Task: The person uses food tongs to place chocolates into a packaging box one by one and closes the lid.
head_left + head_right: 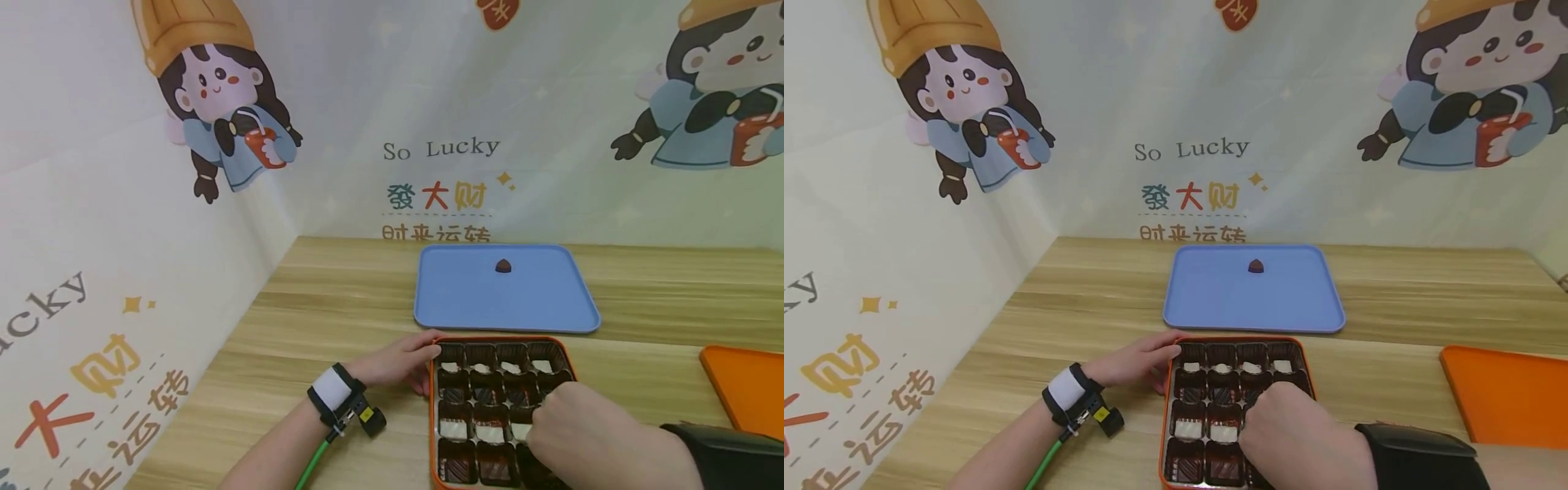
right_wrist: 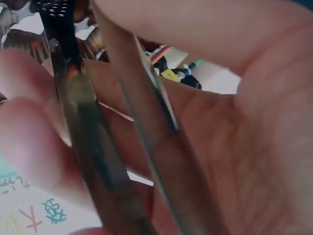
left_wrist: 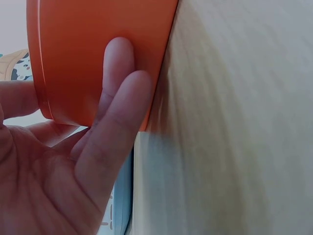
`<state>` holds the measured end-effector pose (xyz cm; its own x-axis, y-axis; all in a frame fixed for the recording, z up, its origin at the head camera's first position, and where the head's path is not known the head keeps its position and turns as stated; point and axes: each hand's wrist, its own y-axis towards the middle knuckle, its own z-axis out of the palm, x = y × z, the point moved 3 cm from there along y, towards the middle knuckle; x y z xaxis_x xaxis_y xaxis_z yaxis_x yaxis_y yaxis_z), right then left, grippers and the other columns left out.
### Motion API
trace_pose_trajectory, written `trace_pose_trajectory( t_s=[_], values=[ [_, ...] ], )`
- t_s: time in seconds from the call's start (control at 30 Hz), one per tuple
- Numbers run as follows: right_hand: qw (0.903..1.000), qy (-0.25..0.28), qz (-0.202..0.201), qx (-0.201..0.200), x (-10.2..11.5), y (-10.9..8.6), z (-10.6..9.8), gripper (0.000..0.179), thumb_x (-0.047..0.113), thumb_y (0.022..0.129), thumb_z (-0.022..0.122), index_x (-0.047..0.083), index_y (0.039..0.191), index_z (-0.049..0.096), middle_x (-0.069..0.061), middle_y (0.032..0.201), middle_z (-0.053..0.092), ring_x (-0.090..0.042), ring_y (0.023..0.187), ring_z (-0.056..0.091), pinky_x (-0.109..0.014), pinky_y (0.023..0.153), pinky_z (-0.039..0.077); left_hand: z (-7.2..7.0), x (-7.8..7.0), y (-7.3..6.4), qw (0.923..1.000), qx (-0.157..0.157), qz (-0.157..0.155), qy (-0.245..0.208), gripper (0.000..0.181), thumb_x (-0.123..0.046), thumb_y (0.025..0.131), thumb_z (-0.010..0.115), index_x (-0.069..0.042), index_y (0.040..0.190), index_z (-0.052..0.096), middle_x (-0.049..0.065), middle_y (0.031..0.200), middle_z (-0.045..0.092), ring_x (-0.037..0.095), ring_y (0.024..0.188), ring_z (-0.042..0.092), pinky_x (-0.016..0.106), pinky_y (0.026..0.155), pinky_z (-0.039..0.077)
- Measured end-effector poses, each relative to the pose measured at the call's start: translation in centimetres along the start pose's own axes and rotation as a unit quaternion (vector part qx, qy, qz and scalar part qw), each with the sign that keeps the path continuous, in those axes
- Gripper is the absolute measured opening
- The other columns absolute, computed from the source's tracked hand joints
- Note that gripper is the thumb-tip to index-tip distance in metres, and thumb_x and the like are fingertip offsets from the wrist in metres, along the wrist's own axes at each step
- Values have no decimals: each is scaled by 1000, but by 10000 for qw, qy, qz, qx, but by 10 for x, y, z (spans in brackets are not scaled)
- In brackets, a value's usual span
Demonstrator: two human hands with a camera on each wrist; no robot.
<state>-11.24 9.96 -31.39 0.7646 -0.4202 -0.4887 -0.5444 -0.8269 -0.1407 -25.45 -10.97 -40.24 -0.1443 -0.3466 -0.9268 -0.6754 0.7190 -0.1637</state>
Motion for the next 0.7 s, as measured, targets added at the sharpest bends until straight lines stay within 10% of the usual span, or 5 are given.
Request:
trace_pose_trajectory(
  t_s=[0.33, 0.7],
  values=[
    [9960, 625, 365, 515, -15, -1, -6, 44, 14, 74, 82, 24, 52, 46, 10, 50, 31, -9, 46, 25, -25, 43, 25, -3, -1, 0, 9998, 105, 109, 164, 39, -23, 108, 36, -9, 143, 39, 13, 89, 59, 22, 65, 64, 38, 61, 58],
    [9458, 2711, 1762, 299, -107, -25, 1, 28, 41, 84, 75, 17, 97, 70, 14, 64, 51, -4, 53, 44, -28, 46, 37, -1, -1, 0, 9998, 46, 86, 182, 40, -21, 108, 36, -7, 145, 38, 13, 85, 60, 22, 63, 64, 37, 60, 58]
  ],
)
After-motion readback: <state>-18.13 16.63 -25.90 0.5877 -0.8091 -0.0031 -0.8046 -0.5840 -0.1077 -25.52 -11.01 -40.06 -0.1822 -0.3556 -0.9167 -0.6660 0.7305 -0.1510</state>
